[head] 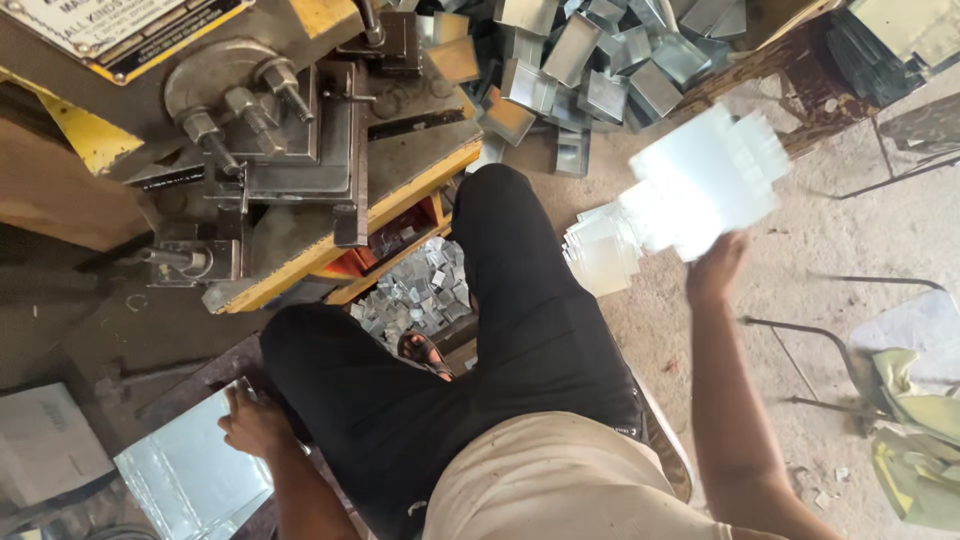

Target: The person places flat metal sheets into a punch press one at a time, operates the press to shape them, and sets the formed pieces aside.

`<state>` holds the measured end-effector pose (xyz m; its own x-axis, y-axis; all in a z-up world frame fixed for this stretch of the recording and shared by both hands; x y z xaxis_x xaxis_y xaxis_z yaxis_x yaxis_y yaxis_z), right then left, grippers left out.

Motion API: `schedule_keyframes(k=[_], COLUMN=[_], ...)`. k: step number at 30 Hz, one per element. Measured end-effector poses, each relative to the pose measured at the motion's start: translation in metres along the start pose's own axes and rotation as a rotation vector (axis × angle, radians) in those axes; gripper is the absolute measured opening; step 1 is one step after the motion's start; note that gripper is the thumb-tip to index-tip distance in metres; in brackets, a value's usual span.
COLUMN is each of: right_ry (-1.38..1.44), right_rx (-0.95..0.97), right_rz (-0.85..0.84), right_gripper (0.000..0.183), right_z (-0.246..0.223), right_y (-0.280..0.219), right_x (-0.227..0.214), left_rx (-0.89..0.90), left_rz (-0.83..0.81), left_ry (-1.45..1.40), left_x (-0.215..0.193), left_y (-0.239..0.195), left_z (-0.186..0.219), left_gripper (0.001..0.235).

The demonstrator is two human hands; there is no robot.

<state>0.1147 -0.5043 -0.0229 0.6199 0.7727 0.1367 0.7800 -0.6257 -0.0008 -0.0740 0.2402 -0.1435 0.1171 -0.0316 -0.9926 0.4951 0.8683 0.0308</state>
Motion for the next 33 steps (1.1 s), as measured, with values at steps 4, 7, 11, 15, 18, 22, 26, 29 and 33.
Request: schedule_keyframes(k=[4,7,11,15,18,22,26,29,33], right_ry=[-0.326,-0.462,-0.302,-0.34,-0.23,0.007,0.111,0.299,0.176], right_rx=[0.579,0.898,0.8,0.303,0.017,-0.145,0.054,0.167,0.189], right_rz=[0.311,0.224,0.178,0.023,-0.124,-0.295,-0.686,-1.116,-1.051], right_gripper=[0.055,0.035,0.028,0.035,0.035,0.029,0.035,0.065,0.061], right_z=[0.054,0.067,0.091,0.096,0.092,0.077,0.071,0.045,0.04], right_y=[-0.116,-0.176,-0.159,-0.072,-0.022,-0.01,-0.107,-0.228,-0.289], right_x=[-0.055,-0.08,-0.087,-0.052,0.001,0.081,0.168,0.214,0.233], left_rx=[0.053,0.119,0.289,0.126,-0.263,-0.363,-0.286,-0.602,-0.683], left_rz=[0.064,0.194,0.608,0.613,0.521,0.395,-0.095,-0.469,-0.469], left_ry=[0.032,0.05,-0.082,-0.469,-0.883,-1.593,-1.969,-2.109,-2.137], left_x=[0.002,-0.009,-0.088,-0.215,-0.27,-0.27,-0.197,-0.113,-0.09], left_y=[-0.018,-0.032,-0.043,-0.047,-0.072,-0.072,-0.037,-0.072,-0.116], left_z=[-0.011,-0.017,-0.021,-0.052,-0.078,-0.06,0.023,0.087,0.113], left_gripper=[0.038,0.035,0.028,0.017,0.022,0.037,0.024,0.025,0.029])
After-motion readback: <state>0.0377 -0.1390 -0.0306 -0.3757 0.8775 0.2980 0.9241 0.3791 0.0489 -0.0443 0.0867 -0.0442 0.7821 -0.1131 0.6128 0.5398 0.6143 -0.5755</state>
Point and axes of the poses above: each hand's wrist, its own y-axis towards the middle knuckle, its own x-axis out of the palm, z = x × y, the point moved 9 cm from there along y, towards the middle knuckle, and after that the axes turned 15 degrees about -x, right-handed, at the moved point
